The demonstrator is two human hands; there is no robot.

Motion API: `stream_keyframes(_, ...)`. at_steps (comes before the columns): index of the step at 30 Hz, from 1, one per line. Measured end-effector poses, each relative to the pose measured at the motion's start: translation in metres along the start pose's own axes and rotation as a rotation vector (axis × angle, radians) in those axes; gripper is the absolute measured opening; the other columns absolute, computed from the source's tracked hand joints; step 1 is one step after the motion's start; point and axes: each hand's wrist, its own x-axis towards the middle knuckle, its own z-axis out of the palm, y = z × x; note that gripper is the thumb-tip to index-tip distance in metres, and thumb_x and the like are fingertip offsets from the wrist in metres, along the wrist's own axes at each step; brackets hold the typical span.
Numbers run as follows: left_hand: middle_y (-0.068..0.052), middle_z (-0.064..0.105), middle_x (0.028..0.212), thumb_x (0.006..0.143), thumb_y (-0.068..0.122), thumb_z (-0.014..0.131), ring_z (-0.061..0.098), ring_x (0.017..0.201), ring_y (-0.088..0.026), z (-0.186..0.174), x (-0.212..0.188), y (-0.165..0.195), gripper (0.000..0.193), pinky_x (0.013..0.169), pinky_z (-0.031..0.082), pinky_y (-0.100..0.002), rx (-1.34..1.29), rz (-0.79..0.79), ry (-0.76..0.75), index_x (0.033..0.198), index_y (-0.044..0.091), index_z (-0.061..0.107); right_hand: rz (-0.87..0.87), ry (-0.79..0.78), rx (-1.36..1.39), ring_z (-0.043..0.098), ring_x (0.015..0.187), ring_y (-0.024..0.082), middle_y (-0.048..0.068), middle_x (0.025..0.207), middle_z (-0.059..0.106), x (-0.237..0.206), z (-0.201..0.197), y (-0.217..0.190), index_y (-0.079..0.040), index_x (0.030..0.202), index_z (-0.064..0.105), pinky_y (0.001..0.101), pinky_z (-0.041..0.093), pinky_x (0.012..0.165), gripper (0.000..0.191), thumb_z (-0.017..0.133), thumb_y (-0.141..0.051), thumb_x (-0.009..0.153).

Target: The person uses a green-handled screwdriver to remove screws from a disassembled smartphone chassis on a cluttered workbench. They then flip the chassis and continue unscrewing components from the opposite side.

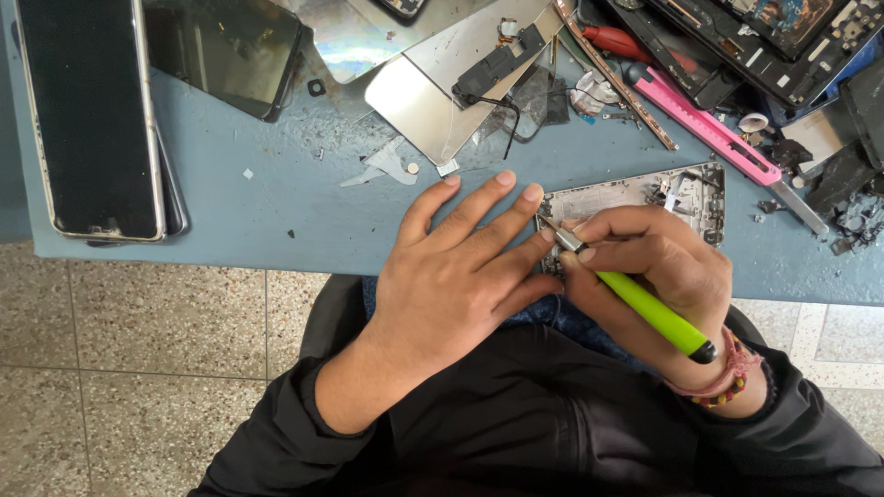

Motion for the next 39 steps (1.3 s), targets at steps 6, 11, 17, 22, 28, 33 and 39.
stream_keyframes(6,-0.004,0.068,0.139,0.092,0.045,0.079,0.054,0.14,-0.023,-0.0009,0.0002,0.0003,0.04,0.121,0.035,-0.048,-0.006,0.0,0.002,0.119,0.016,0.077,0.004,0.003,-0.018,0.074,0.088,0.018,0.009,0.109,0.072,-0.0008,0.0006,-0.0016,-0.008,0.096,0.064,0.0255,0.058,0.069,0.029,0.088,-0.001,0.081)
stream_keyframes(11,-0.004,0.068,0.139,0.093,0.044,0.079,0.054,0.14,-0.023,-0.0017,0.0003,0.0003,0.039,0.12,0.035,-0.048,-0.007,0.001,-0.003,0.119,0.016,0.077,-0.015,0.008,-0.038,0.073,0.089,0.019,0.01,0.11,0.071,-0.0019,0.0021,-0.0026,-0.007,0.098,0.064,0.026,0.057,0.07,0.031,0.089,-0.001,0.081)
stream_keyframes(17,-0.004,0.068,0.14,0.093,0.044,0.079,0.054,0.14,-0.023,-0.0012,-0.0006,0.0,0.039,0.12,0.035,-0.047,-0.009,0.002,0.009,0.119,0.016,0.077,-0.037,0.008,-0.024,0.073,0.093,0.019,0.012,0.111,0.07,-0.0024,0.0024,-0.0024,-0.006,0.099,0.064,0.0262,0.058,0.072,0.031,0.089,0.0,0.083)
stream_keyframes(22,-0.004,0.068,0.14,0.093,0.045,0.079,0.054,0.141,-0.023,0.0002,-0.0008,0.0001,0.039,0.121,0.035,-0.047,-0.008,0.0,0.016,0.12,0.016,0.077,-0.044,0.021,-0.024,0.072,0.09,0.019,0.012,0.11,0.069,-0.0023,0.0029,-0.002,-0.006,0.097,0.063,0.0262,0.057,0.071,0.03,0.089,0.0,0.082)
stream_keyframes(28,-0.004,0.067,0.14,0.093,0.044,0.079,0.054,0.14,-0.023,-0.0009,-0.0002,0.0002,0.039,0.12,0.035,-0.047,-0.003,0.004,0.006,0.12,0.016,0.077,-0.054,0.016,0.007,0.073,0.087,0.018,0.013,0.111,0.07,-0.0008,0.0024,-0.002,-0.006,0.097,0.063,0.025,0.058,0.071,0.03,0.088,0.0,0.083)
stream_keyframes(33,-0.005,0.067,0.141,0.093,0.042,0.079,0.053,0.14,-0.024,-0.0023,0.0,0.0,0.038,0.12,0.035,-0.048,-0.012,0.006,0.002,0.12,0.016,0.077,-0.084,0.01,-0.037,0.073,0.091,0.02,0.012,0.109,0.071,-0.0004,0.0027,-0.0017,-0.006,0.098,0.063,0.0263,0.058,0.072,0.031,0.089,0.001,0.082)
stream_keyframes(39,-0.005,0.066,0.142,0.093,0.042,0.079,0.054,0.14,-0.024,-0.0028,0.0,0.0001,0.037,0.12,0.036,-0.048,-0.015,0.004,-0.001,0.12,0.016,0.077,-0.087,0.026,-0.068,0.073,0.091,0.02,0.01,0.109,0.071,-0.0025,0.0055,-0.0022,-0.007,0.099,0.063,0.0269,0.058,0.072,0.033,0.089,0.0,0.082)
